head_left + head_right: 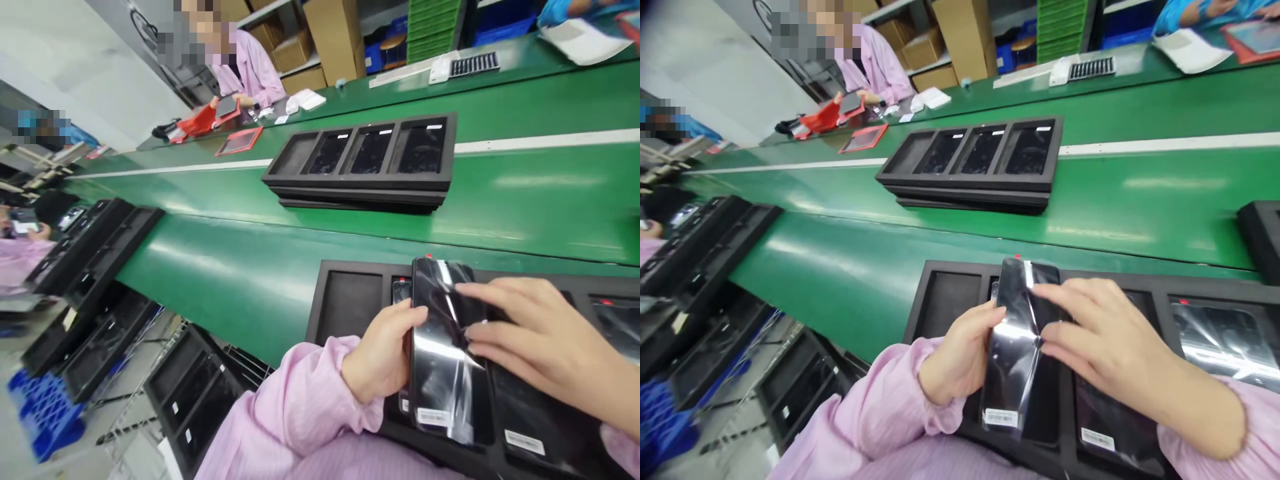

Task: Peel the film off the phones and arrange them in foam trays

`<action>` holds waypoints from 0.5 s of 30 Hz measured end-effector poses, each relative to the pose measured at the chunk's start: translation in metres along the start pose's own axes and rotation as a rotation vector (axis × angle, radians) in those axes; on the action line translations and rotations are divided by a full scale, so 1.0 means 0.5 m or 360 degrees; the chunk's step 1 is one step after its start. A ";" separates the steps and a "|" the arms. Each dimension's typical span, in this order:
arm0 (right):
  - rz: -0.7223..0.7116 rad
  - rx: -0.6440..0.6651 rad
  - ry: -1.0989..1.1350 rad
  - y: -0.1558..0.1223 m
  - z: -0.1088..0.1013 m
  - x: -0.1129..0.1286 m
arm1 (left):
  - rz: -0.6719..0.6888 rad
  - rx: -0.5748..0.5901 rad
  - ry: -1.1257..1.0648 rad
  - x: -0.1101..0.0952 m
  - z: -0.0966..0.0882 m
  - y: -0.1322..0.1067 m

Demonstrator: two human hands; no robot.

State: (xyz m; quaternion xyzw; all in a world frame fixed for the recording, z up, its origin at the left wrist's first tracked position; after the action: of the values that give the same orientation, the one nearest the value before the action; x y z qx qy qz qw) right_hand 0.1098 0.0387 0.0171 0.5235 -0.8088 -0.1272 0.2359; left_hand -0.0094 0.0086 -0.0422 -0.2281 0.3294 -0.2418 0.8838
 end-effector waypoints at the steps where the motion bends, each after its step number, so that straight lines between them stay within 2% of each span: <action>1: 0.0060 -0.0024 -0.0009 0.000 0.005 -0.013 | 0.0010 0.0002 -0.0010 -0.001 0.001 0.001; 6: 0.0334 -0.0043 -0.0003 0.012 0.023 -0.047 | 0.0036 0.0005 -0.0008 -0.001 0.003 -0.001; 10: 0.0378 -0.0074 0.0045 0.021 0.028 -0.047 | 0.0039 0.0033 0.0035 0.002 0.007 0.002; 13: 0.0390 -0.0110 0.0214 0.015 0.000 -0.045 | 0.0112 0.0024 0.0117 -0.018 0.007 -0.007; 15: 0.0495 -0.0150 0.0394 -0.012 -0.032 -0.051 | 0.0290 0.0028 0.0267 -0.056 -0.002 -0.027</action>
State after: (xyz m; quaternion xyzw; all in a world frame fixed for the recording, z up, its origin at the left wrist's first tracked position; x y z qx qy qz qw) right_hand 0.1313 0.0599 0.0220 0.3923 -0.8378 -0.0618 0.3745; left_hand -0.0326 0.0142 -0.0222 -0.1683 0.4193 -0.1815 0.8735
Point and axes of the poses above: each hand's wrist, its own y-axis towards the middle knuckle, its own z-axis out of the palm, x = y × z, the point moved 6 cm from there along y, towards the middle knuckle, and after that the axes turned 4 degrees about x, right-handed, at the moved point
